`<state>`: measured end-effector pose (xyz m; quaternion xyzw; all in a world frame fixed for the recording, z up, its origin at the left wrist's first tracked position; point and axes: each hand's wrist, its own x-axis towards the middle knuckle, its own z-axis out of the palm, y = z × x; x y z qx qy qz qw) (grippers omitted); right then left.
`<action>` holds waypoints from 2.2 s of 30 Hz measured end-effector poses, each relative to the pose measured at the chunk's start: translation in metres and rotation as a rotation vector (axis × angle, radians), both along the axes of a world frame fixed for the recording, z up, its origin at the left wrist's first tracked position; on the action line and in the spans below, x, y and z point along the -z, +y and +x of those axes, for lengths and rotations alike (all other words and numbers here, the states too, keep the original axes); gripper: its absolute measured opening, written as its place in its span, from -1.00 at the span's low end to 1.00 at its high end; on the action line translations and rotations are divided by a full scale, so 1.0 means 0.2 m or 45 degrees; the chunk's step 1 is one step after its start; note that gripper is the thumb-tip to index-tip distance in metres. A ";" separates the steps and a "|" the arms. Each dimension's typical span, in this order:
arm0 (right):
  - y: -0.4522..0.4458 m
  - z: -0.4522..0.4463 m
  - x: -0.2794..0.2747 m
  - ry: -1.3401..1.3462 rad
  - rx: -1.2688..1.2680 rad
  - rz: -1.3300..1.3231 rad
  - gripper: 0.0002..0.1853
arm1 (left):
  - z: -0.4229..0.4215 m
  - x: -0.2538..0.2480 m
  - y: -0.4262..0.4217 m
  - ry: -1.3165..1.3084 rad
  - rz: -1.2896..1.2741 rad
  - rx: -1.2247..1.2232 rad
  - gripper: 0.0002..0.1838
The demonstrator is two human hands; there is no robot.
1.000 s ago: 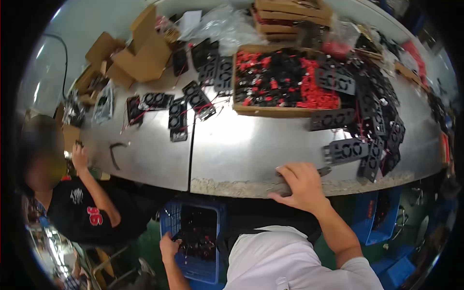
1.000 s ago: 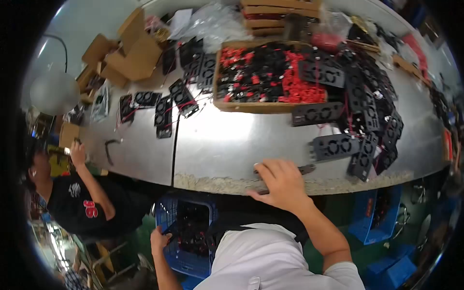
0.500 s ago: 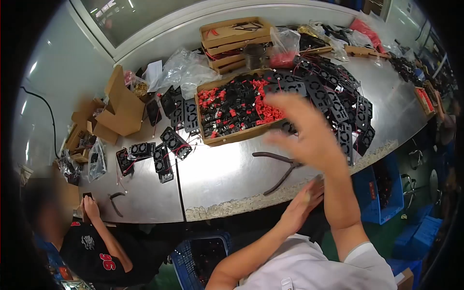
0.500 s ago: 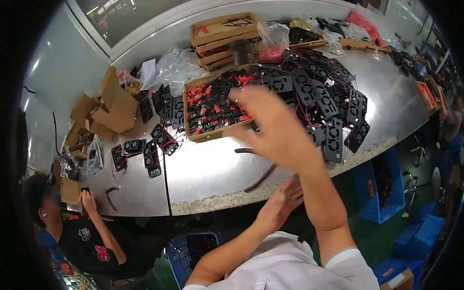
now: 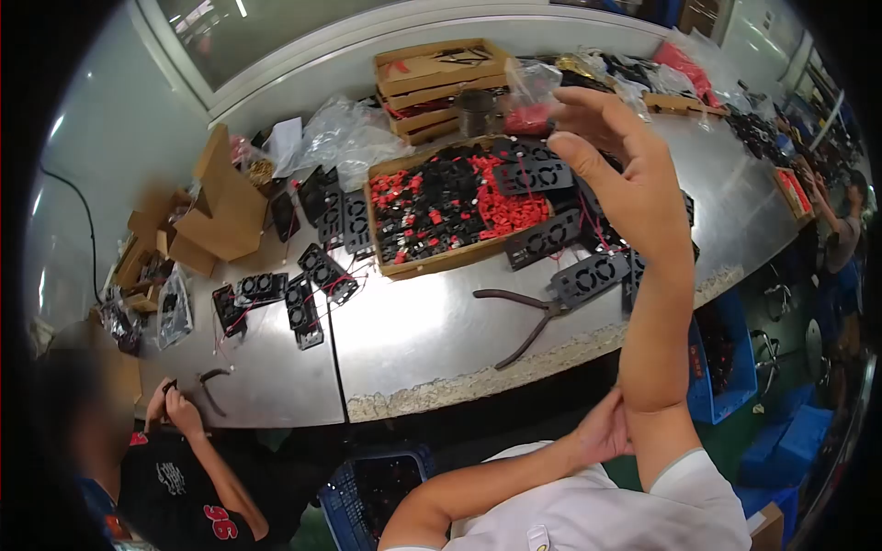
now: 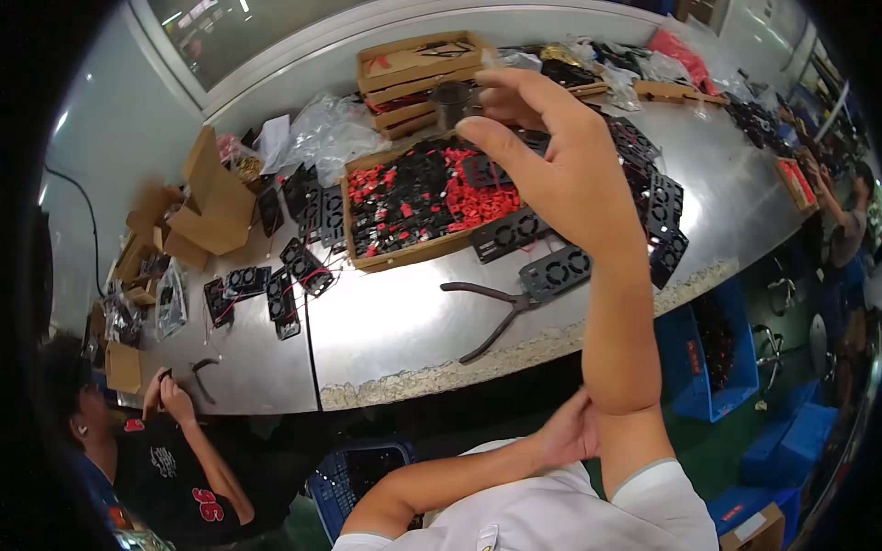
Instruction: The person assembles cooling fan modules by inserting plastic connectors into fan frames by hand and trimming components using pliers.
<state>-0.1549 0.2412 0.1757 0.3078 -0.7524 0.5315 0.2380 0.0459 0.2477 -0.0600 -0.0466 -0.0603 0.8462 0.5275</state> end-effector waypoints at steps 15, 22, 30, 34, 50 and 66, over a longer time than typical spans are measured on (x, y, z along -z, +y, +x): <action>-0.05 0.34 0.92 -0.208 -0.185 0.494 -0.79 | 0.06 -0.01 -0.73 0.544 -1.057 -0.727 -0.62; -0.08 0.41 1.10 -0.167 -0.212 0.651 -0.87 | 0.30 -0.02 -0.98 0.826 -1.259 -0.820 -0.70; -0.05 0.34 1.18 -0.125 -0.196 0.769 -0.84 | 1.12 0.59 -1.37 0.211 -2.544 -0.406 -0.65; -0.05 0.33 1.16 -0.090 -0.195 0.835 -0.83 | 1.38 0.84 -1.42 -0.173 -2.986 0.688 -0.44; -0.11 0.37 1.13 -0.134 -0.166 0.793 -0.84 | 1.43 0.97 -1.54 -0.199 -2.766 0.480 -0.35; -0.01 0.24 1.22 0.005 -0.251 0.872 -0.80 | 1.47 1.06 -1.33 -0.255 -2.771 0.082 -0.42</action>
